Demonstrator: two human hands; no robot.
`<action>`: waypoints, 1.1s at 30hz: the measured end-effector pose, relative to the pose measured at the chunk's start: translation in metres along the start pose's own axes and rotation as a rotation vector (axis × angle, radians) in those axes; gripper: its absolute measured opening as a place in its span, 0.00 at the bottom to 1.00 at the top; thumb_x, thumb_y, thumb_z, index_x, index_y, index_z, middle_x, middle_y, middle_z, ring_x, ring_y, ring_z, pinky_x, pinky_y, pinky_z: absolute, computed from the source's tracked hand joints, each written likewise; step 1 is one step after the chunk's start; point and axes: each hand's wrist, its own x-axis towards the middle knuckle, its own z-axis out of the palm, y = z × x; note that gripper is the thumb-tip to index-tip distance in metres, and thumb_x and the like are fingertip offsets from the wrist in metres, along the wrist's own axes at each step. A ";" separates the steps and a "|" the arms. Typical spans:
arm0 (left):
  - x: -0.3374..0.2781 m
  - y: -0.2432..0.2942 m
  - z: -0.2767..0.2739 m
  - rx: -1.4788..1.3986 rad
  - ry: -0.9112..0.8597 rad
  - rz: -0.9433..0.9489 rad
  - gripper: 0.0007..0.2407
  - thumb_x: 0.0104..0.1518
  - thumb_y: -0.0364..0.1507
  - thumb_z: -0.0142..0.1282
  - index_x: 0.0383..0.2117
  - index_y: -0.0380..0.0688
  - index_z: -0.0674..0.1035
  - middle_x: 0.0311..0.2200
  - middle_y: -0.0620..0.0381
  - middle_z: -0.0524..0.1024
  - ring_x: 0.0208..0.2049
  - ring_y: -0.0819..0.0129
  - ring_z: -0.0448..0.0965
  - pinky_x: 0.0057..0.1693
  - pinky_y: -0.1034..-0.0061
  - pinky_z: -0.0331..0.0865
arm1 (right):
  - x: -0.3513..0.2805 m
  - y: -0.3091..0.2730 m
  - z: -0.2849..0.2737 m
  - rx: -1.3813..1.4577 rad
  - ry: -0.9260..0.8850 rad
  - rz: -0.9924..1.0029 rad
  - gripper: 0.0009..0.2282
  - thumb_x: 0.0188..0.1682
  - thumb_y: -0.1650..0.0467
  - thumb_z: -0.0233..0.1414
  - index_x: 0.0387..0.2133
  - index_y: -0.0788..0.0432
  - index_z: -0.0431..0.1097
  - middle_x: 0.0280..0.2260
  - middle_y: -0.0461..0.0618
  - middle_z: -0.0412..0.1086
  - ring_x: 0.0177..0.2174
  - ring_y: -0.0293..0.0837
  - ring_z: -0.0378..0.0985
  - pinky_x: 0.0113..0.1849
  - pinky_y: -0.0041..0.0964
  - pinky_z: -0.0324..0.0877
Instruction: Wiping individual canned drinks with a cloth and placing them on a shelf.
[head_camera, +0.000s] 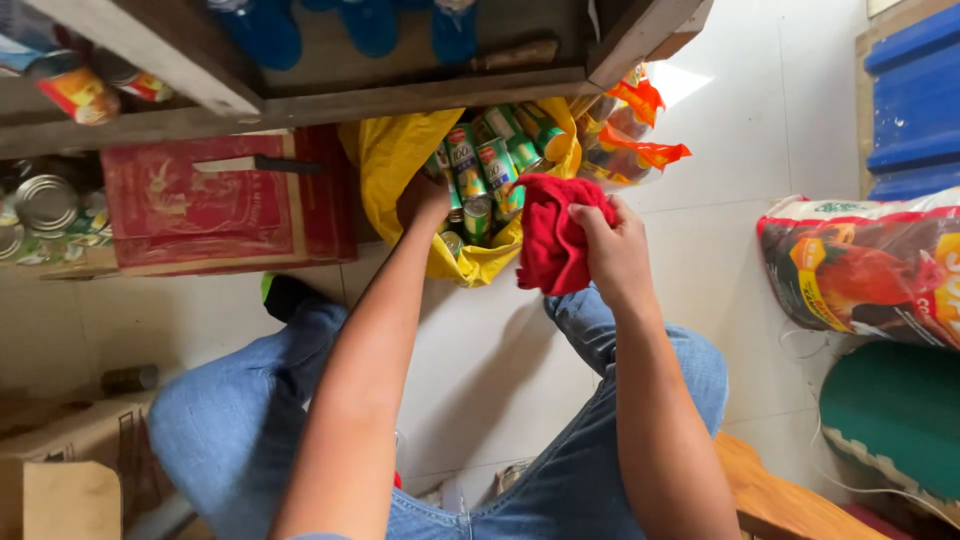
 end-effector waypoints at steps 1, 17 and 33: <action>0.013 0.003 0.005 0.018 0.008 -0.010 0.20 0.59 0.48 0.42 0.52 0.56 0.77 0.48 0.53 0.79 0.52 0.51 0.80 0.55 0.51 0.73 | 0.004 0.001 0.003 0.014 -0.003 0.014 0.05 0.43 0.66 0.60 0.28 0.53 0.75 0.19 0.44 0.67 0.24 0.38 0.70 0.29 0.33 0.70; -0.252 -0.008 -0.123 -0.975 -0.244 0.126 0.30 0.48 0.34 0.72 0.52 0.32 0.67 0.42 0.41 0.74 0.43 0.54 0.78 0.46 0.57 0.76 | -0.021 0.013 -0.002 0.060 -0.050 -0.162 0.09 0.45 0.69 0.58 0.36 0.57 0.69 0.21 0.49 0.66 0.26 0.42 0.71 0.30 0.35 0.66; -0.300 -0.028 -0.131 -0.936 -0.152 -0.021 0.31 0.63 0.55 0.36 0.56 0.42 0.75 0.58 0.42 0.73 0.63 0.50 0.68 0.66 0.58 0.60 | -0.151 0.050 0.104 -0.302 -0.232 -0.249 0.25 0.45 0.56 0.62 0.51 0.51 0.64 0.40 0.67 0.72 0.45 0.69 0.76 0.46 0.60 0.70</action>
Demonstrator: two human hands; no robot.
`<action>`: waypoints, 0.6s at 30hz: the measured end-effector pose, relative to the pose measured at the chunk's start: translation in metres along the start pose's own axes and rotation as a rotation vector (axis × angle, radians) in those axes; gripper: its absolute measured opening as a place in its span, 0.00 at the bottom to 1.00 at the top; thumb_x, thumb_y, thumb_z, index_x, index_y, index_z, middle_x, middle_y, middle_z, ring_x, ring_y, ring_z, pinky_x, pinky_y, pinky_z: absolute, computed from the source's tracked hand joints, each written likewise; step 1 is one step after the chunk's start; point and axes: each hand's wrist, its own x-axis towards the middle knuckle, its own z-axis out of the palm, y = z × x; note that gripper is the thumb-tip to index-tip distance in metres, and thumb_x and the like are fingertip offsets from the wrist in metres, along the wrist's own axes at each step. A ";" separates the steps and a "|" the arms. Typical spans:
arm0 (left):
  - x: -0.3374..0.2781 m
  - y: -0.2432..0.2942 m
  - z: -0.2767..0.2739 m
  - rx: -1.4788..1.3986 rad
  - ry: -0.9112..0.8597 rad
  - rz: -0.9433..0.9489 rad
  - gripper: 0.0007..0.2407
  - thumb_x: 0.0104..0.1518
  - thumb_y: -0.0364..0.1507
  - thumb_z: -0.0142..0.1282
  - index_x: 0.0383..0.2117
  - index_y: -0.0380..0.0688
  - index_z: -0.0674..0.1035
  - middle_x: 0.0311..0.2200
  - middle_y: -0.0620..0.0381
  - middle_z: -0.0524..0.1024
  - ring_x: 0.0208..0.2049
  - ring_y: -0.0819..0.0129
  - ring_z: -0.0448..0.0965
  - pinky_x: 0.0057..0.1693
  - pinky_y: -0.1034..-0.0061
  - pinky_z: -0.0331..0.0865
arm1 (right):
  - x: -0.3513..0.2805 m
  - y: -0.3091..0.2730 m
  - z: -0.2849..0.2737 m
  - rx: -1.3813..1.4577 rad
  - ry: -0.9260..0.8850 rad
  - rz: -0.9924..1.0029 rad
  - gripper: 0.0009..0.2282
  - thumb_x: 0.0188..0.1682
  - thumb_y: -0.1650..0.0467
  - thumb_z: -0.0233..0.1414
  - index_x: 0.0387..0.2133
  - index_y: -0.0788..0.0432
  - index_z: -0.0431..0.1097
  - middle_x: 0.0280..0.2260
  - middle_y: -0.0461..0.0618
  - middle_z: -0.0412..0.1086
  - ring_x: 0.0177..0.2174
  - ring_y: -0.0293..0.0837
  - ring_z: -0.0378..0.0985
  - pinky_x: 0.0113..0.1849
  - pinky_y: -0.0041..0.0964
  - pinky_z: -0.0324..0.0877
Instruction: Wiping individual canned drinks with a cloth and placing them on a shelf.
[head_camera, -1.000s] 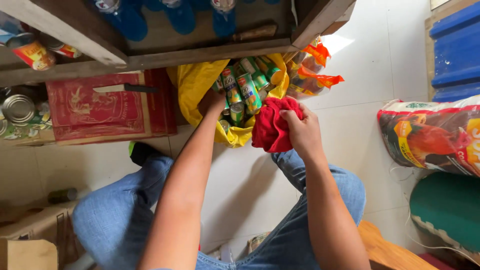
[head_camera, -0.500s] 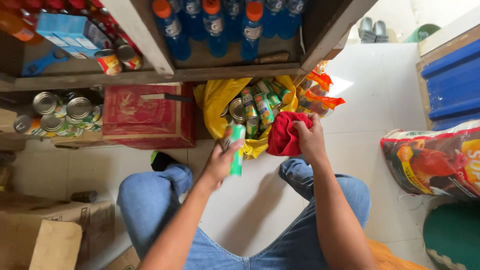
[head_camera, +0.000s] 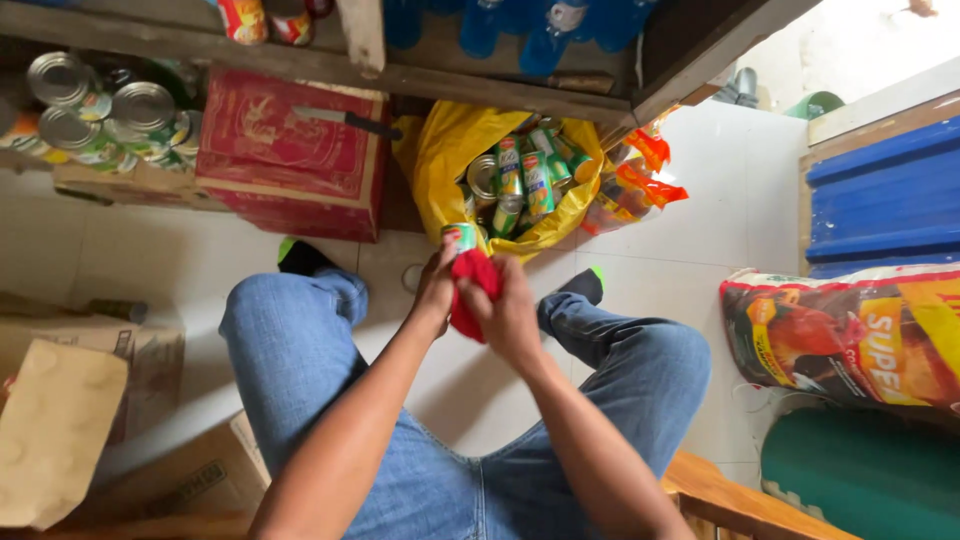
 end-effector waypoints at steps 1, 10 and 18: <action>-0.002 0.007 0.001 -0.011 -0.028 -0.001 0.29 0.62 0.55 0.38 0.55 0.45 0.77 0.58 0.45 0.74 0.62 0.53 0.70 0.65 0.60 0.62 | 0.008 0.000 0.000 0.015 0.025 0.019 0.21 0.45 0.58 0.62 0.48 0.49 0.65 0.36 0.65 0.74 0.43 0.66 0.78 0.44 0.57 0.71; 0.017 0.000 -0.010 0.031 0.005 0.082 0.34 0.61 0.58 0.35 0.56 0.40 0.76 0.54 0.37 0.75 0.59 0.43 0.72 0.65 0.54 0.61 | 0.013 0.018 -0.003 0.032 -0.076 -0.140 0.30 0.37 0.56 0.69 0.48 0.51 0.62 0.34 0.65 0.73 0.40 0.67 0.79 0.42 0.58 0.71; -0.006 0.014 0.010 0.021 -0.094 0.155 0.27 0.60 0.55 0.44 0.47 0.46 0.82 0.46 0.47 0.79 0.51 0.54 0.77 0.58 0.61 0.70 | 0.055 0.017 -0.029 0.247 0.168 -0.103 0.25 0.45 0.58 0.65 0.47 0.55 0.61 0.33 0.59 0.72 0.37 0.55 0.77 0.41 0.49 0.72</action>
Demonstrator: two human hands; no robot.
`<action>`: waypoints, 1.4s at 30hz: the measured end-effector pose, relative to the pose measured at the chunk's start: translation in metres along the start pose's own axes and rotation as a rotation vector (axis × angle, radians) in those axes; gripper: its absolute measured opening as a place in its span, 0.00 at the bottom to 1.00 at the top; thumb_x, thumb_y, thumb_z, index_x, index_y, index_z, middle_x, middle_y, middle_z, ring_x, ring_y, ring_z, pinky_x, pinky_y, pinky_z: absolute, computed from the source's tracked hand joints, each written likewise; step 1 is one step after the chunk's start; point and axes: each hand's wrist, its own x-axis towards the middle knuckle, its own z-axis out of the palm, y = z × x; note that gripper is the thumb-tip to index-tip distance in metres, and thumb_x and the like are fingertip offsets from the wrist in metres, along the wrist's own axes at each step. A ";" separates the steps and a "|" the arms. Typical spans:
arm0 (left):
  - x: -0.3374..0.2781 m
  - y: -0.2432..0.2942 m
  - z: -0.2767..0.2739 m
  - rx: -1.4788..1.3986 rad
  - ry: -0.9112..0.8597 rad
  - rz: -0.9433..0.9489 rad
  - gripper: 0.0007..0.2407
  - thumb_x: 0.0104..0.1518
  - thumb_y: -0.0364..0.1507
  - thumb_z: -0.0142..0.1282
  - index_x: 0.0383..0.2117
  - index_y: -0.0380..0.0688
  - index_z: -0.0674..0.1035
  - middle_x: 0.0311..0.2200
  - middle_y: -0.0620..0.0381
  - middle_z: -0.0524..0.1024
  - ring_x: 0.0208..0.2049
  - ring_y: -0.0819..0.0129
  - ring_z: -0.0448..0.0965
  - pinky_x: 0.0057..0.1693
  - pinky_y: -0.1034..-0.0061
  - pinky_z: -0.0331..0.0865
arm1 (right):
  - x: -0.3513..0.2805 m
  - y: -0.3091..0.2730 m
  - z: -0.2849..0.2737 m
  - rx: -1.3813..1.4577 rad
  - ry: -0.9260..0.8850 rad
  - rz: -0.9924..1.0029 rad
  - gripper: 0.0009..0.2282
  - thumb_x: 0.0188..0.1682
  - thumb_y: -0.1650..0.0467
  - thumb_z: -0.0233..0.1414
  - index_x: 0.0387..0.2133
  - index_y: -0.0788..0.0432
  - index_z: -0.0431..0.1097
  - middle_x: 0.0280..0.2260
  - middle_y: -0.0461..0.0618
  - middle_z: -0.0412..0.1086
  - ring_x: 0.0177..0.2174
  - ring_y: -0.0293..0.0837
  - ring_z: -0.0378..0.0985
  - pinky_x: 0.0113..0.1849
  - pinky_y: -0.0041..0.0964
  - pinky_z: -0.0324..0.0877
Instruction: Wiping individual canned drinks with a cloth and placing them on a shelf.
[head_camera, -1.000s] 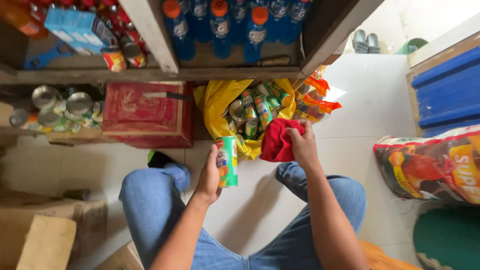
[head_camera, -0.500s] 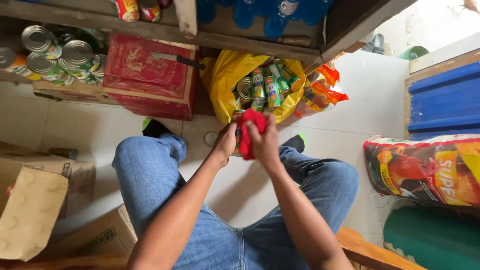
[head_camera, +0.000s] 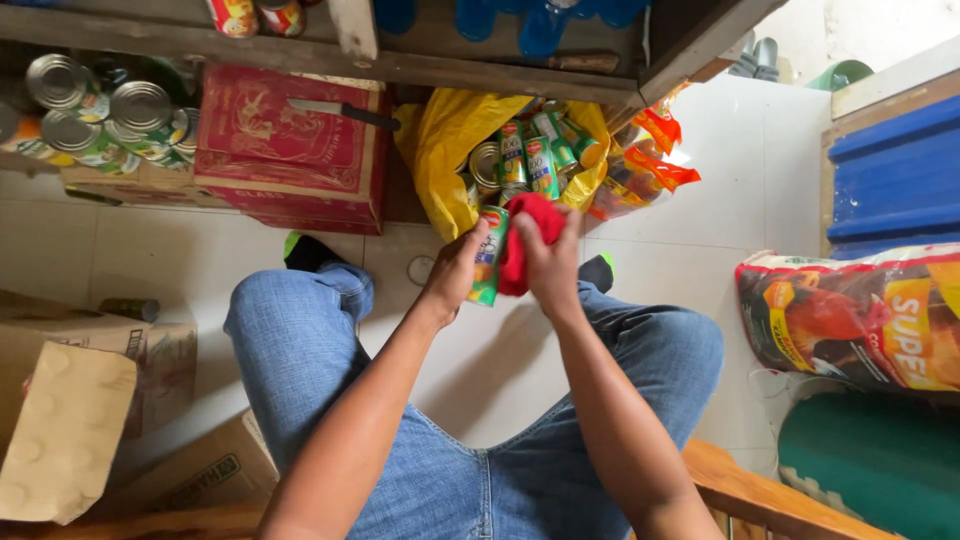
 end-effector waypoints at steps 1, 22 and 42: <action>-0.008 0.005 0.005 -0.065 -0.021 0.012 0.25 0.60 0.53 0.46 0.44 0.45 0.83 0.41 0.50 0.79 0.47 0.60 0.78 0.54 0.63 0.74 | 0.011 0.004 -0.008 0.042 0.074 -0.033 0.21 0.50 0.60 0.62 0.47 0.57 0.61 0.32 0.56 0.70 0.35 0.49 0.75 0.40 0.45 0.71; 0.032 -0.013 -0.012 -0.433 0.165 -0.031 0.27 0.57 0.49 0.57 0.50 0.38 0.79 0.44 0.45 0.79 0.46 0.59 0.79 0.52 0.67 0.73 | -0.045 0.006 0.012 -0.229 -0.306 -0.142 0.29 0.36 0.63 0.71 0.47 0.52 0.63 0.44 0.59 0.71 0.48 0.63 0.76 0.49 0.56 0.70; 0.039 -0.044 0.001 -0.569 -0.246 -0.188 0.22 0.55 0.49 0.61 0.40 0.41 0.80 0.29 0.50 0.81 0.28 0.62 0.85 0.32 0.67 0.82 | -0.007 0.048 0.027 0.641 -0.069 0.254 0.08 0.46 0.80 0.42 0.37 0.60 0.64 0.23 0.48 0.63 0.16 0.39 0.70 0.16 0.30 0.71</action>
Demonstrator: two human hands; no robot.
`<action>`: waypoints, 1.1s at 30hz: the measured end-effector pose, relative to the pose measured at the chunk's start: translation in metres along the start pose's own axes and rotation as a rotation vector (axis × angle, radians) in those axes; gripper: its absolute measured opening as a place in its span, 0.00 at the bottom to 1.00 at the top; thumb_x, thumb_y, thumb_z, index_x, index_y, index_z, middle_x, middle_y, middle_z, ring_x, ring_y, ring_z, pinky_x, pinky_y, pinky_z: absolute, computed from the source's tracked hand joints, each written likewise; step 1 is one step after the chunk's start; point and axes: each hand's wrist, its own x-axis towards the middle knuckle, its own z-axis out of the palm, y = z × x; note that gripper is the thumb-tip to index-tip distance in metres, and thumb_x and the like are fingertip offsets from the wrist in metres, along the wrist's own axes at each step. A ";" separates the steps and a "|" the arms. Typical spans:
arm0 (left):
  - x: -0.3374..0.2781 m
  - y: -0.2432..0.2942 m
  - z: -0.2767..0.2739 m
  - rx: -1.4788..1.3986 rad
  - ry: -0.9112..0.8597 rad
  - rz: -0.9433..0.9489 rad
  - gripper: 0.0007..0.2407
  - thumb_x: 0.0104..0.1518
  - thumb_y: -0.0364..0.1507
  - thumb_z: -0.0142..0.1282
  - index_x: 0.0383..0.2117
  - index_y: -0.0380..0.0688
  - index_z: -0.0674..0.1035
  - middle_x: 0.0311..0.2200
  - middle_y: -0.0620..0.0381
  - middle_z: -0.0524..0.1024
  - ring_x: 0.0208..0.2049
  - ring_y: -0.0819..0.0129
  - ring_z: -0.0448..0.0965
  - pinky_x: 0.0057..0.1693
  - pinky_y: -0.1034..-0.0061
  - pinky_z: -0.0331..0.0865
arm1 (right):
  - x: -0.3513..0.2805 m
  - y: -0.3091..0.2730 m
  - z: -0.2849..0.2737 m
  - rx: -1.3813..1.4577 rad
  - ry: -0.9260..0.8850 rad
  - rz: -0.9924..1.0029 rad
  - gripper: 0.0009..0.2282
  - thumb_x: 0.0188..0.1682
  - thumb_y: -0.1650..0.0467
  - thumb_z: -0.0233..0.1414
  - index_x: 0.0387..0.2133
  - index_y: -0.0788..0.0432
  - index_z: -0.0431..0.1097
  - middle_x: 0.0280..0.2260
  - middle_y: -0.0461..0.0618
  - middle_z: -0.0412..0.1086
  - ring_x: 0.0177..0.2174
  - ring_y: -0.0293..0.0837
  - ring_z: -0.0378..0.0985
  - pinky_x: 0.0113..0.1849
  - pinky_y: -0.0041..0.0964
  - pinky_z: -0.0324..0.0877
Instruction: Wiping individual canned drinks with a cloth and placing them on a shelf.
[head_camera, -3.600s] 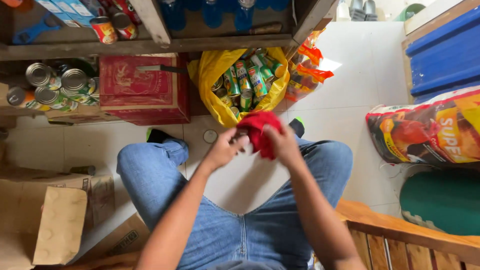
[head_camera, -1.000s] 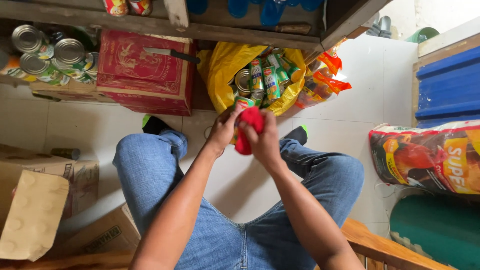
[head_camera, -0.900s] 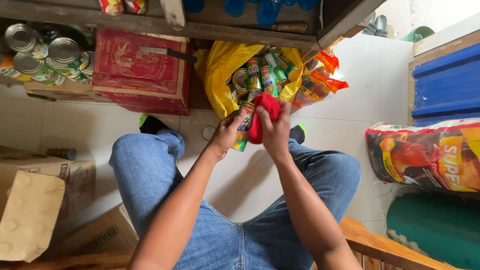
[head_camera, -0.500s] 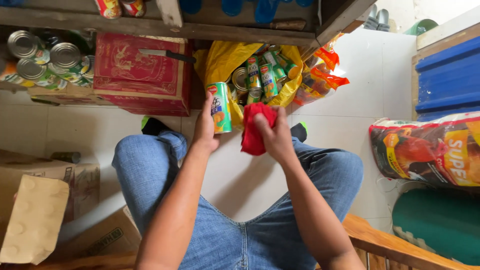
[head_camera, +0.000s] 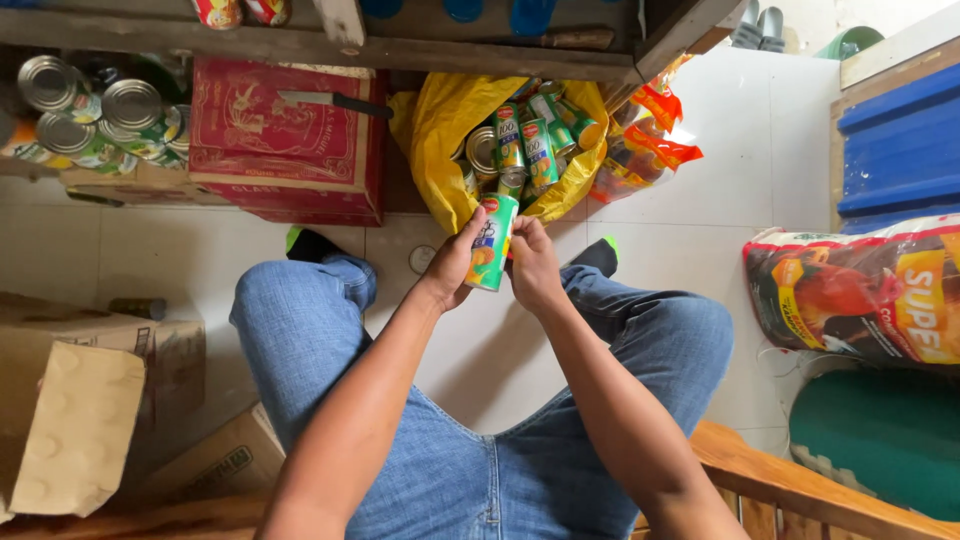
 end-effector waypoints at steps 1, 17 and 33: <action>0.010 -0.007 -0.006 -0.019 0.015 0.035 0.21 0.56 0.49 0.61 0.39 0.41 0.80 0.30 0.52 0.81 0.29 0.63 0.85 0.33 0.68 0.82 | 0.002 0.006 0.001 0.058 0.043 0.012 0.09 0.45 0.80 0.43 0.36 0.59 0.65 0.22 0.46 0.61 0.16 0.37 0.69 0.16 0.28 0.69; 0.012 -0.005 -0.012 -0.231 0.037 -0.172 0.25 0.57 0.53 0.54 0.39 0.40 0.76 0.27 0.46 0.79 0.21 0.61 0.82 0.27 0.78 0.76 | 0.024 -0.007 -0.016 0.521 -0.048 0.481 0.15 0.51 0.61 0.46 0.16 0.51 0.55 0.15 0.39 0.49 0.16 0.40 0.61 0.21 0.31 0.58; -0.011 0.033 -0.003 -0.431 -0.120 -0.167 0.27 0.60 0.52 0.49 0.49 0.37 0.73 0.36 0.46 0.74 0.26 0.57 0.75 0.30 0.71 0.70 | 0.000 -0.040 -0.008 -0.252 -0.117 0.101 0.26 0.57 0.48 0.41 0.53 0.57 0.61 0.41 0.51 0.64 0.35 0.43 0.73 0.35 0.42 0.73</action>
